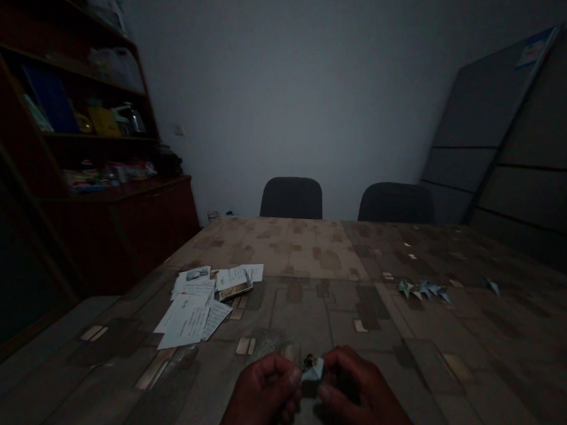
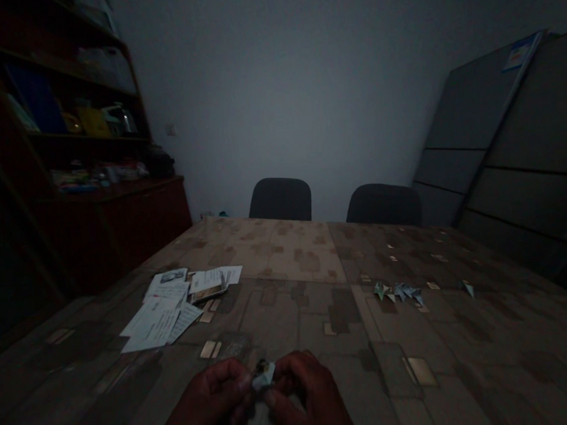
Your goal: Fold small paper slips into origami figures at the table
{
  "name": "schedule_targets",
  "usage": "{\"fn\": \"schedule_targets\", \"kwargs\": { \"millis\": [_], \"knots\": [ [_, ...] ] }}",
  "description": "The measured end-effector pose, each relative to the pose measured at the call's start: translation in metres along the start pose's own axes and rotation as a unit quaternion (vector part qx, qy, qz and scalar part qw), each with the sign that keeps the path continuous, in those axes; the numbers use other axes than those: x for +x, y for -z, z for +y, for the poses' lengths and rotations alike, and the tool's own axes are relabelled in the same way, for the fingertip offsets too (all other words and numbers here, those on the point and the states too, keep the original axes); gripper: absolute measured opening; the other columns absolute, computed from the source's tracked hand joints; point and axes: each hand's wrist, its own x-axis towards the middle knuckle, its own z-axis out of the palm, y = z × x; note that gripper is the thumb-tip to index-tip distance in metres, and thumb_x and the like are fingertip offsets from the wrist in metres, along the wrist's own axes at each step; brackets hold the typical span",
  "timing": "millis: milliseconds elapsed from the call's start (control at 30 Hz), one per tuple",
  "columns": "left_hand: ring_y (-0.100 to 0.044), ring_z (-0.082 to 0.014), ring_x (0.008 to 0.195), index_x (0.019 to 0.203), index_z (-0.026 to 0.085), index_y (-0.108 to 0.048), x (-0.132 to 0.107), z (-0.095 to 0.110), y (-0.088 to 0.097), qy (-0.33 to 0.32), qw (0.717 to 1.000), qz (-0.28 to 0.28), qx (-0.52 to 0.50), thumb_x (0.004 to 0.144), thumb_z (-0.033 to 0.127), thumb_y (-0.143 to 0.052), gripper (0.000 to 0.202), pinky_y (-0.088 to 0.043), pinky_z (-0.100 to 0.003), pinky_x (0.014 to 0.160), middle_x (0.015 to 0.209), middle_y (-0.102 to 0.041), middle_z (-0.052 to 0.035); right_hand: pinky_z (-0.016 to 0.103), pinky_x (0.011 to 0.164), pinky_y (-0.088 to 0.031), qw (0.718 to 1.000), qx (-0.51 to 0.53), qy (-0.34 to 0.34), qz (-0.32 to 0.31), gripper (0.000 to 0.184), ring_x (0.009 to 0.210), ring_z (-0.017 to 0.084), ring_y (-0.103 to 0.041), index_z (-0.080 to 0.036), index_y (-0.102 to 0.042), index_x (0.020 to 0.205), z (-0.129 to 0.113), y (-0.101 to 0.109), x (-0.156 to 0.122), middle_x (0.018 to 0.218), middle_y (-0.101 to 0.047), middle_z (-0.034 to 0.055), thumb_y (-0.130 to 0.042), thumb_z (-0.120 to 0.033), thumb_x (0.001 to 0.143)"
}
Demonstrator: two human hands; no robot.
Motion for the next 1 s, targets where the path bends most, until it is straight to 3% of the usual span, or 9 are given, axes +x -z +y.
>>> {"fn": "schedule_targets", "kwargs": {
  "millis": [133,233,367,600,733,833,900,1000],
  "knots": [
    [-0.043,-0.0083,0.042,0.06,0.016,-0.057,-0.006,0.004,-0.004,-0.019,0.999,-0.008,0.025,0.057,0.062,-0.082,0.053,-0.032,-0.02,0.045,0.048,-0.056,0.0034,0.029,0.065,-0.039,0.999,-0.04,0.013,0.018,0.007,0.072,0.019,-0.054,-0.017,-0.063,0.079,0.002,-0.007,0.0,0.075,-0.055,0.0016,-0.062,-0.022,0.076],
    [-0.046,-0.0101,0.045,0.061,0.015,-0.06,-0.012,0.007,-0.006,-0.036,0.997,-0.015,0.074,0.065,0.052,-0.079,0.042,-0.034,-0.022,0.048,0.051,-0.059,0.0017,0.029,0.065,-0.037,0.998,-0.053,0.031,0.032,0.006,0.07,0.019,-0.053,-0.017,-0.061,0.076,0.0,-0.008,-0.001,0.072,-0.054,0.0012,-0.059,-0.023,0.077],
    [-0.05,-0.0131,0.054,0.06,0.015,-0.063,-0.016,0.01,-0.005,-0.103,0.982,-0.024,0.157,0.072,0.038,-0.075,0.028,-0.036,-0.023,0.053,0.055,-0.06,0.0003,0.029,0.065,-0.036,0.998,-0.032,0.055,0.016,0.014,0.07,0.019,-0.052,-0.017,-0.06,0.07,-0.003,-0.004,0.0,0.069,-0.054,0.0015,-0.056,-0.026,0.079],
    [-0.049,-0.0114,0.047,0.061,0.015,-0.059,-0.015,0.009,-0.009,-0.045,0.996,-0.041,0.063,0.064,0.059,-0.08,0.048,-0.037,-0.023,0.049,0.051,-0.059,0.0015,0.026,0.058,-0.036,0.986,0.141,-0.076,0.044,0.021,0.064,0.016,-0.048,-0.017,-0.056,0.066,0.003,-0.012,0.001,0.064,-0.051,-0.001,-0.065,-0.035,0.072],
    [-0.05,-0.0113,0.047,0.06,0.015,-0.058,-0.014,0.003,-0.009,-0.052,0.997,-0.028,0.056,0.062,0.06,-0.081,0.051,-0.039,-0.023,0.05,0.052,-0.06,0.0007,0.025,0.055,-0.037,0.976,0.194,-0.088,0.046,0.033,0.063,0.016,-0.047,-0.018,-0.055,0.067,0.01,-0.016,0.001,0.063,-0.051,-0.0016,-0.071,-0.046,0.071],
    [-0.05,-0.0117,0.047,0.061,0.016,-0.057,-0.012,-0.001,-0.007,-0.049,0.997,-0.043,0.041,0.062,0.06,-0.081,0.05,-0.038,-0.023,0.05,0.052,-0.06,0.001,0.026,0.058,-0.039,0.986,0.152,-0.048,0.052,0.036,0.064,0.017,-0.051,-0.018,-0.057,0.069,0.008,-0.012,0.001,0.064,-0.053,-0.001,-0.068,-0.052,0.076],
    [-0.051,-0.0125,0.05,0.061,0.016,-0.058,-0.013,0.001,-0.004,-0.067,0.994,-0.054,0.066,0.066,0.057,-0.079,0.046,-0.037,-0.023,0.051,0.054,-0.059,0.0012,0.028,0.062,-0.039,0.996,0.07,0.02,0.047,0.035,0.068,0.018,-0.053,-0.018,-0.059,0.069,0.002,-0.006,0.001,0.068,-0.055,0.0005,-0.063,-0.05,0.083],
    [-0.057,-0.0163,0.061,0.065,0.017,-0.065,-0.016,0.011,0.0,-0.175,0.962,-0.06,0.201,0.076,0.037,-0.074,0.024,-0.041,-0.025,0.058,0.063,-0.063,-0.001,0.029,0.064,-0.039,0.988,-0.053,0.139,0.034,0.034,0.071,0.019,-0.056,-0.018,-0.061,0.07,-0.006,0.001,0.0,0.07,-0.06,0.0028,-0.056,-0.044,0.091]
  ]
}}
